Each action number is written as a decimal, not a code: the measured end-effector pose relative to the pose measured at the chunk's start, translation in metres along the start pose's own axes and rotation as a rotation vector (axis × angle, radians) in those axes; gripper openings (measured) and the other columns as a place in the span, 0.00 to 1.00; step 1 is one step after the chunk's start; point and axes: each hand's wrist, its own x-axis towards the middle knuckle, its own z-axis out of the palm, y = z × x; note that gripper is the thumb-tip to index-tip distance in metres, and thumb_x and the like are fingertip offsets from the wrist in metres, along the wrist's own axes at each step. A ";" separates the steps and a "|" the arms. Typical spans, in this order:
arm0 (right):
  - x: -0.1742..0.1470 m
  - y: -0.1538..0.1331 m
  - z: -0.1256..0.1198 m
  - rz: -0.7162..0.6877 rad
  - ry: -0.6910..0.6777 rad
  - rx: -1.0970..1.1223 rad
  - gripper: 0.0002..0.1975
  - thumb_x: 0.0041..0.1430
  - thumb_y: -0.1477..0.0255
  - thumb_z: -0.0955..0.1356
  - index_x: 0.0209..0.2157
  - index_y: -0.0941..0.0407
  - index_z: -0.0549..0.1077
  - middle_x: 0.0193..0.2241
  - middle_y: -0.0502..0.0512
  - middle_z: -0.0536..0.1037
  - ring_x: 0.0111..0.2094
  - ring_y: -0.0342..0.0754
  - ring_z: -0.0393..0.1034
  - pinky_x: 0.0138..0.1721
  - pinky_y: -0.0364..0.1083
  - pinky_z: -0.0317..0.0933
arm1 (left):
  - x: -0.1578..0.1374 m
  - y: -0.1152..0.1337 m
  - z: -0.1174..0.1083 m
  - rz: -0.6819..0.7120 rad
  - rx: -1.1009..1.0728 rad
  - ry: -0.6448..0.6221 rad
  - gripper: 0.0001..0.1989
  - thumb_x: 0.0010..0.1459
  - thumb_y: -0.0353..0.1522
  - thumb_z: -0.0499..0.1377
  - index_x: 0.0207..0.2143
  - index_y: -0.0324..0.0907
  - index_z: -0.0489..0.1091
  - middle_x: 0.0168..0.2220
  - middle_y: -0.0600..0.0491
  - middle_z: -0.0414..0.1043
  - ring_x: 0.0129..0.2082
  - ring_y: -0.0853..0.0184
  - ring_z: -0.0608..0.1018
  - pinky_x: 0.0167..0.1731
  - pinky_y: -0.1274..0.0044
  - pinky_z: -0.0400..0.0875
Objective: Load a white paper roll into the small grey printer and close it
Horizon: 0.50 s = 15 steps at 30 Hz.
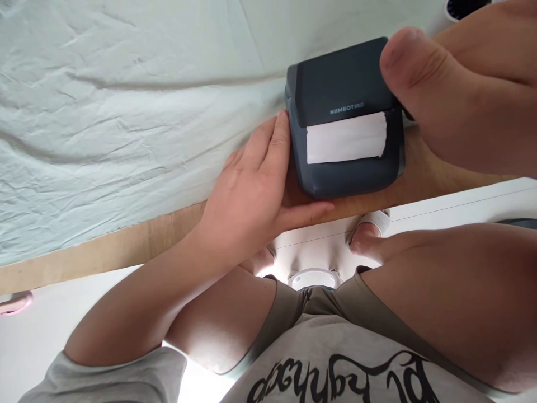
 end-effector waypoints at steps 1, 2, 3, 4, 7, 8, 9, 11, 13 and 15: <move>-0.001 -0.002 0.000 -0.007 -0.002 -0.019 0.60 0.39 0.22 0.32 0.19 0.57 0.66 0.17 0.62 0.49 0.42 0.44 0.72 0.41 0.53 0.52 | 0.000 0.001 0.000 -0.007 -0.001 0.002 0.54 0.57 0.50 0.73 0.77 0.44 0.51 0.75 0.40 0.59 0.75 0.40 0.65 0.72 0.52 0.66; -0.001 -0.003 0.001 -0.009 -0.010 -0.023 0.60 0.39 0.22 0.31 0.19 0.57 0.65 0.18 0.62 0.50 0.41 0.44 0.72 0.41 0.53 0.52 | 0.001 0.002 -0.001 -0.014 -0.003 0.002 0.53 0.58 0.49 0.73 0.77 0.45 0.53 0.75 0.40 0.60 0.74 0.40 0.66 0.71 0.53 0.68; -0.002 -0.005 0.001 -0.008 -0.019 -0.030 0.60 0.41 0.23 0.31 0.19 0.57 0.65 0.18 0.62 0.52 0.42 0.44 0.71 0.41 0.53 0.52 | 0.001 0.003 -0.001 -0.019 -0.006 0.004 0.52 0.58 0.48 0.73 0.76 0.44 0.54 0.74 0.40 0.61 0.73 0.41 0.68 0.70 0.54 0.69; -0.002 -0.007 0.000 -0.008 -0.036 -0.047 0.59 0.43 0.24 0.31 0.20 0.58 0.65 0.19 0.62 0.55 0.43 0.44 0.71 0.42 0.53 0.53 | 0.001 0.005 -0.002 -0.023 -0.012 0.007 0.50 0.58 0.47 0.74 0.75 0.44 0.56 0.74 0.40 0.62 0.72 0.42 0.69 0.68 0.56 0.71; -0.005 -0.018 -0.006 0.021 -0.112 -0.110 0.56 0.56 0.29 0.35 0.26 0.59 0.70 0.24 0.61 0.64 0.47 0.46 0.72 0.47 0.54 0.56 | 0.002 0.008 -0.007 -0.041 -0.034 0.025 0.45 0.57 0.45 0.75 0.72 0.45 0.62 0.71 0.43 0.67 0.68 0.46 0.74 0.62 0.60 0.77; -0.006 -0.022 -0.009 0.034 -0.138 -0.133 0.55 0.59 0.31 0.36 0.28 0.59 0.71 0.27 0.60 0.66 0.48 0.47 0.72 0.48 0.54 0.58 | 0.002 0.009 -0.008 -0.051 -0.040 0.033 0.43 0.57 0.46 0.75 0.70 0.46 0.65 0.70 0.44 0.69 0.66 0.47 0.76 0.59 0.62 0.79; -0.006 -0.026 -0.012 0.038 -0.163 -0.153 0.53 0.62 0.32 0.37 0.31 0.59 0.71 0.30 0.59 0.69 0.50 0.47 0.72 0.50 0.55 0.59 | 0.002 0.010 -0.009 -0.060 -0.044 0.040 0.41 0.56 0.46 0.75 0.68 0.46 0.67 0.69 0.45 0.71 0.64 0.48 0.78 0.57 0.63 0.80; -0.007 -0.031 -0.015 0.030 -0.188 -0.182 0.51 0.64 0.35 0.37 0.35 0.59 0.70 0.35 0.58 0.72 0.51 0.49 0.72 0.51 0.56 0.62 | 0.002 0.011 -0.009 -0.071 -0.042 0.047 0.38 0.56 0.47 0.75 0.65 0.45 0.71 0.67 0.46 0.74 0.62 0.49 0.80 0.56 0.64 0.80; -0.006 -0.029 -0.016 -0.004 -0.200 -0.204 0.50 0.64 0.35 0.38 0.36 0.59 0.70 0.36 0.58 0.73 0.50 0.49 0.73 0.50 0.56 0.63 | 0.003 0.011 -0.009 -0.066 -0.031 0.045 0.38 0.56 0.47 0.74 0.65 0.44 0.71 0.66 0.46 0.74 0.62 0.49 0.79 0.59 0.64 0.78; -0.003 -0.021 -0.013 -0.024 -0.191 -0.217 0.49 0.63 0.31 0.42 0.35 0.58 0.71 0.34 0.58 0.73 0.47 0.49 0.73 0.49 0.56 0.64 | 0.003 0.010 -0.008 -0.057 -0.027 0.050 0.40 0.57 0.46 0.73 0.68 0.43 0.68 0.66 0.44 0.74 0.63 0.48 0.79 0.61 0.63 0.77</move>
